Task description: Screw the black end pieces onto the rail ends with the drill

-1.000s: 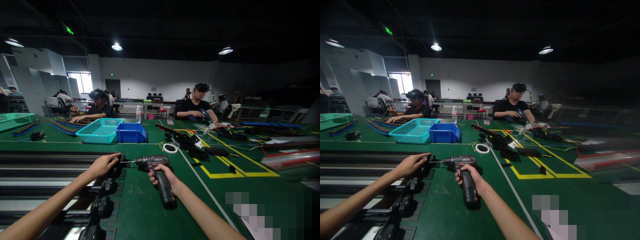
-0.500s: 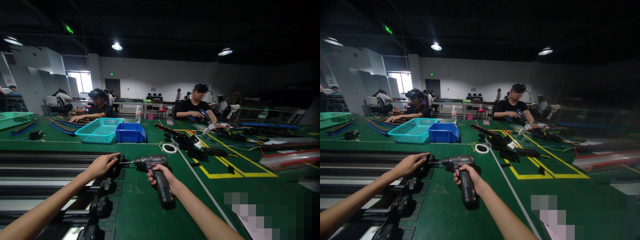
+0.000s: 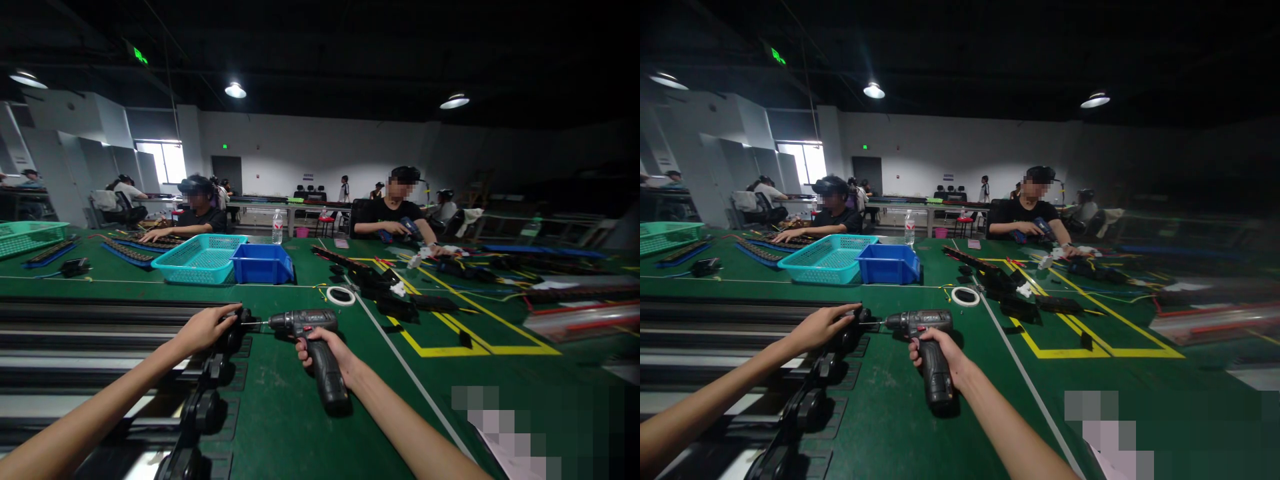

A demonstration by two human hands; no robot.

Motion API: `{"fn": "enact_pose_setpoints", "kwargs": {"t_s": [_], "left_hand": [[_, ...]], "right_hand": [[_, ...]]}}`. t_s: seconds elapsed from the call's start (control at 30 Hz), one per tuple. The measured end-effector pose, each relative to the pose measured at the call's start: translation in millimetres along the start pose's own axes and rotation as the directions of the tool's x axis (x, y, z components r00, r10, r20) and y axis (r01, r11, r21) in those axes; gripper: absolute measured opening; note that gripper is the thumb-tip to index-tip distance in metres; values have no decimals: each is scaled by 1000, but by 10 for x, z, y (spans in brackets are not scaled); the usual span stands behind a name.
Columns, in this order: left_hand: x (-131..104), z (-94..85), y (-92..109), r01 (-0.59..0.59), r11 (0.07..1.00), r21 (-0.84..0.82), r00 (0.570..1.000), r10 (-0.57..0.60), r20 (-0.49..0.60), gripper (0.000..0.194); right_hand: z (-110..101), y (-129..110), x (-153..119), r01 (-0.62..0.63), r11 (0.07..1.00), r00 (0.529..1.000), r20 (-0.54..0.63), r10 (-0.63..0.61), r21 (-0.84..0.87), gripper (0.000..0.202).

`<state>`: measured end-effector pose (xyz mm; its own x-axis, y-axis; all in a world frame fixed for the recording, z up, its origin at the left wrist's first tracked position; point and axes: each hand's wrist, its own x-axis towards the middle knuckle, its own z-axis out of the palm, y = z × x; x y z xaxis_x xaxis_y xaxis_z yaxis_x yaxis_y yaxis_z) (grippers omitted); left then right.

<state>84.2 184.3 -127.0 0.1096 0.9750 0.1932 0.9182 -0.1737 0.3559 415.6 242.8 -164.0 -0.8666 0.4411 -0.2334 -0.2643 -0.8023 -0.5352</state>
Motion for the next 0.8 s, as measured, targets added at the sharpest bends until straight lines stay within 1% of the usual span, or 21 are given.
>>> {"fn": "enact_pose_setpoints", "kwargs": {"t_s": [0.13, 0.27, 0.33, 0.47, 0.57, 0.7, 0.8], "left_hand": [[-1, -16, 19, 7, 1000, -13, 1000, -7, 8, 54], [3, -28, 29, 2, 1000, -15, 1000, -2, 22, 54], [1, -35, 36, 2, 1000, -8, 1000, -2, 21, 54], [-15, -42, 57, 35, 999, 2, 999, -35, 1, 54], [-21, -34, 66, 64, 998, 0, 998, -64, -14, 53], [-9, -20, 67, 42, 999, -8, 999, -43, -18, 45], [6, -17, 70, 33, 999, 3, 999, -33, -17, 44]], "right_hand": [[1, 12, -10, -23, 1000, 999, -23, 23, 8, 24], [15, 31, -28, 27, 1000, 997, -77, -27, -1, 29], [27, 33, -31, 35, 999, 996, -83, -34, 12, 33], [39, 24, -17, 10, 998, 999, -36, -7, 66, 37], [29, 22, -2, 16, 998, 1000, -2, -16, 67, 38], [4, 24, 11, 15, 997, 1000, 19, -17, 75, 39], [-5, 20, 15, 11, 997, 1000, 20, -12, 72, 39]]}}
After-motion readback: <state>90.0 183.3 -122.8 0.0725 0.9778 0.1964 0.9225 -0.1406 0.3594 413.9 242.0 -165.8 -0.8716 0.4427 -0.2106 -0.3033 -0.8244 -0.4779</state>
